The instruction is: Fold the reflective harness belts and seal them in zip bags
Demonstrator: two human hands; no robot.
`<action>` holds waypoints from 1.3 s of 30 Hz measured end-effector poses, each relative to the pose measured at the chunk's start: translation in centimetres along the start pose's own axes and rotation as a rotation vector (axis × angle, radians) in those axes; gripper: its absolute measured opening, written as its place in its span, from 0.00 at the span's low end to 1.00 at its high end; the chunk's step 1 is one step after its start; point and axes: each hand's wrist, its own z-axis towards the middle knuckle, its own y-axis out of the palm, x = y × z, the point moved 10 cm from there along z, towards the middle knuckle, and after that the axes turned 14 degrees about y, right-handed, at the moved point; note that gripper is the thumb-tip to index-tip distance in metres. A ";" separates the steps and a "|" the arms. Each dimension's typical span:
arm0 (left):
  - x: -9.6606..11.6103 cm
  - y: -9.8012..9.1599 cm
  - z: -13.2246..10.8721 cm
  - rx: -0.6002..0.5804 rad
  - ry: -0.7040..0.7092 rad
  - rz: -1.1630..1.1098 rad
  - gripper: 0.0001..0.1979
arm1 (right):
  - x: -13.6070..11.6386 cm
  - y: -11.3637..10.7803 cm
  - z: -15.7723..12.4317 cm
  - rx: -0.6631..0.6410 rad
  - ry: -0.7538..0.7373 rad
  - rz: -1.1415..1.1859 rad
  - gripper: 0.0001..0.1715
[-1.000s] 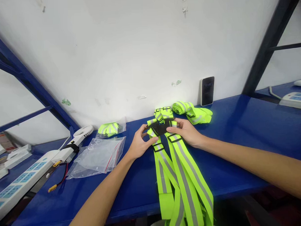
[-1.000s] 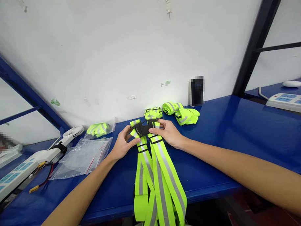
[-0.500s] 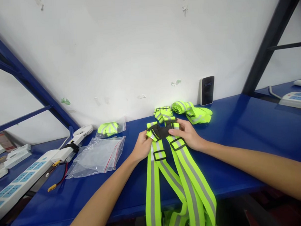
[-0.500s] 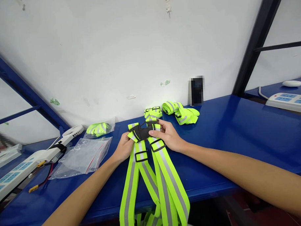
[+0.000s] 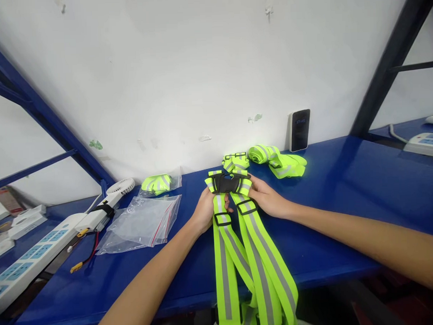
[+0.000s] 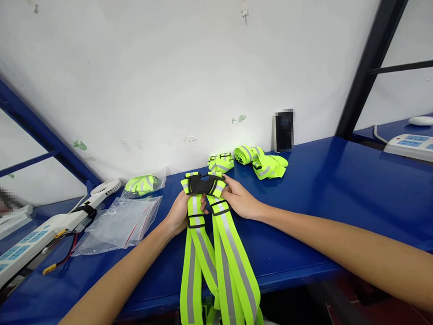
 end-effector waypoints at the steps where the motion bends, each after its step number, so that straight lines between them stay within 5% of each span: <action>1: 0.0 0.2 -0.1 -0.015 -0.007 0.002 0.08 | -0.1 0.0 0.0 0.006 -0.005 -0.009 0.22; 10: -0.7 1.3 -0.2 -0.131 -0.022 0.017 0.08 | -1.0 -0.8 -0.3 0.105 -0.086 -0.065 0.17; 17: -0.5 2.2 -0.7 -0.178 -0.075 -0.082 0.16 | 0.7 0.9 -0.1 0.005 0.091 0.277 0.19; 24: -0.9 2.3 -0.9 -0.165 -0.116 -0.177 0.16 | 2.9 0.1 0.1 0.110 0.323 0.429 0.18; 28: -0.5 2.9 -1.1 -0.208 -0.062 -0.184 0.20 | 3.0 0.0 0.0 0.149 0.339 0.490 0.18; 39: -1.3 1.5 -0.4 -0.141 -0.004 -0.043 0.09 | 3.5 0.2 0.0 0.128 0.401 0.527 0.17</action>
